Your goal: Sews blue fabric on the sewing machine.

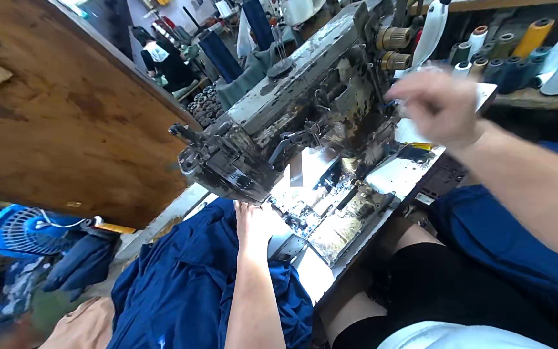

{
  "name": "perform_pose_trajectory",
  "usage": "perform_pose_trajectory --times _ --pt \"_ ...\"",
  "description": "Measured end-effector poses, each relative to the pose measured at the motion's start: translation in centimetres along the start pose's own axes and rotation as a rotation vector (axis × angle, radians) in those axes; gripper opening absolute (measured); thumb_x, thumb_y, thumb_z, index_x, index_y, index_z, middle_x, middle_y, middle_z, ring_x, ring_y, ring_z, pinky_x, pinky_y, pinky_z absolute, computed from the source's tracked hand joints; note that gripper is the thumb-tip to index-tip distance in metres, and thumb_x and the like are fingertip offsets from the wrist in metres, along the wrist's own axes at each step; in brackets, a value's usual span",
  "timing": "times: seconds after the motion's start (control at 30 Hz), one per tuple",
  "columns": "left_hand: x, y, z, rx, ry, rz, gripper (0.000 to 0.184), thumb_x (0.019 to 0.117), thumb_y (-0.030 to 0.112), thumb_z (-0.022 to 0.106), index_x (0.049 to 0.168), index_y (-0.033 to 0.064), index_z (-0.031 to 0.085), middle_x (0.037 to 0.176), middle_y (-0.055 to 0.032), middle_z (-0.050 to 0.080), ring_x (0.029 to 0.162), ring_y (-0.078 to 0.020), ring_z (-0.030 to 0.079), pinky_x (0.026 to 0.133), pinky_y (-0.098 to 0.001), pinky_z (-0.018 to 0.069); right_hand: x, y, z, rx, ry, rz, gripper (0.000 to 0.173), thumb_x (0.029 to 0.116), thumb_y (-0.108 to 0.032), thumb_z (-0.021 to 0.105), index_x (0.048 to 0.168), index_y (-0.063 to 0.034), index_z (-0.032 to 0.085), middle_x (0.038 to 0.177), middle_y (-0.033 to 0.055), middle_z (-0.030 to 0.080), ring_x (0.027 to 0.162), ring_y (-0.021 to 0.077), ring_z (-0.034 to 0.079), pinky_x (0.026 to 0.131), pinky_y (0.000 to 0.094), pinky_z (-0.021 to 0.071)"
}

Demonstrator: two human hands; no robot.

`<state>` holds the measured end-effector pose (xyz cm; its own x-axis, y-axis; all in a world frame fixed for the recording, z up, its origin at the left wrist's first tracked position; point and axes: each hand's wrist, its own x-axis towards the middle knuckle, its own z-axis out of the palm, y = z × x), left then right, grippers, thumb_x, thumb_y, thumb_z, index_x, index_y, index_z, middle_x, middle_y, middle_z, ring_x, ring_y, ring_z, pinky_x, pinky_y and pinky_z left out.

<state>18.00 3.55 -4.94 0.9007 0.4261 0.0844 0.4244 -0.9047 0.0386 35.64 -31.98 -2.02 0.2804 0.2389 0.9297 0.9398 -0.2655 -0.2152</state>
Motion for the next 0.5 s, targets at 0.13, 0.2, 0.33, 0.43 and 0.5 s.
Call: perform_pose_trajectory --times 0.13,0.2,0.33,0.43,0.5 --pt "-0.1 0.1 0.2 -0.026 0.047 0.008 0.041 0.1067 0.018 0.041 0.127 -0.0063 0.066 0.143 -0.0256 0.057 0.145 -0.0373 0.042 0.126 -0.0484 0.0211 5.6 8.2 -3.2 0.226 0.185 0.812 0.009 0.1005 -0.020 0.060 0.101 -0.0105 0.062 0.080 -0.0079 0.052 0.066 -0.0005 0.047 0.066 0.0196 0.0446" --pt "-0.2 0.1 0.5 -0.037 0.080 0.013 0.040 0.1055 0.018 0.042 0.128 -0.0054 0.065 0.142 -0.0246 0.058 0.144 -0.0379 0.044 0.125 -0.0489 0.0219 8.5 10.2 -2.3 0.532 0.047 1.090 0.019 0.1020 -0.015 0.055 0.084 -0.0183 0.057 0.062 -0.0119 0.050 0.048 -0.0033 0.042 0.046 0.0132 0.0385" --pt "-0.6 1.4 -0.8 -0.026 0.009 -0.049 0.037 0.1053 0.015 0.045 0.127 -0.0074 0.065 0.137 -0.0271 0.060 0.140 -0.0389 0.048 0.121 -0.0498 0.0286 9.3 13.7 -0.2 0.307 -0.193 1.076 0.023 0.1063 -0.001 0.038 0.087 -0.0043 0.050 0.066 -0.0015 0.043 0.053 -0.0004 0.041 0.053 0.0114 0.0394" --pt "-0.7 1.7 -1.0 -0.014 -0.009 -0.070 0.037 0.1069 0.013 0.044 0.130 -0.0087 0.063 0.139 -0.0293 0.058 0.140 -0.0392 0.048 0.122 -0.0500 0.0279 8.1 18.0 -0.1 0.079 -0.355 0.899 0.013 0.0978 0.017 0.046 0.106 0.0233 0.054 0.098 0.0292 0.058 0.090 0.0242 0.057 0.091 0.0311 0.0462" --pt "-0.6 1.8 -0.9 0.009 -0.008 -0.080 0.036 0.1074 0.014 0.045 0.130 -0.0082 0.062 0.138 -0.0290 0.059 0.140 -0.0391 0.049 0.121 -0.0503 0.0300 7.9 19.3 0.3 -0.047 -0.410 0.843 0.006 0.0902 0.018 0.058 0.095 0.0159 0.057 0.089 0.0225 0.058 0.084 0.0194 0.059 0.081 0.0261 0.0483"
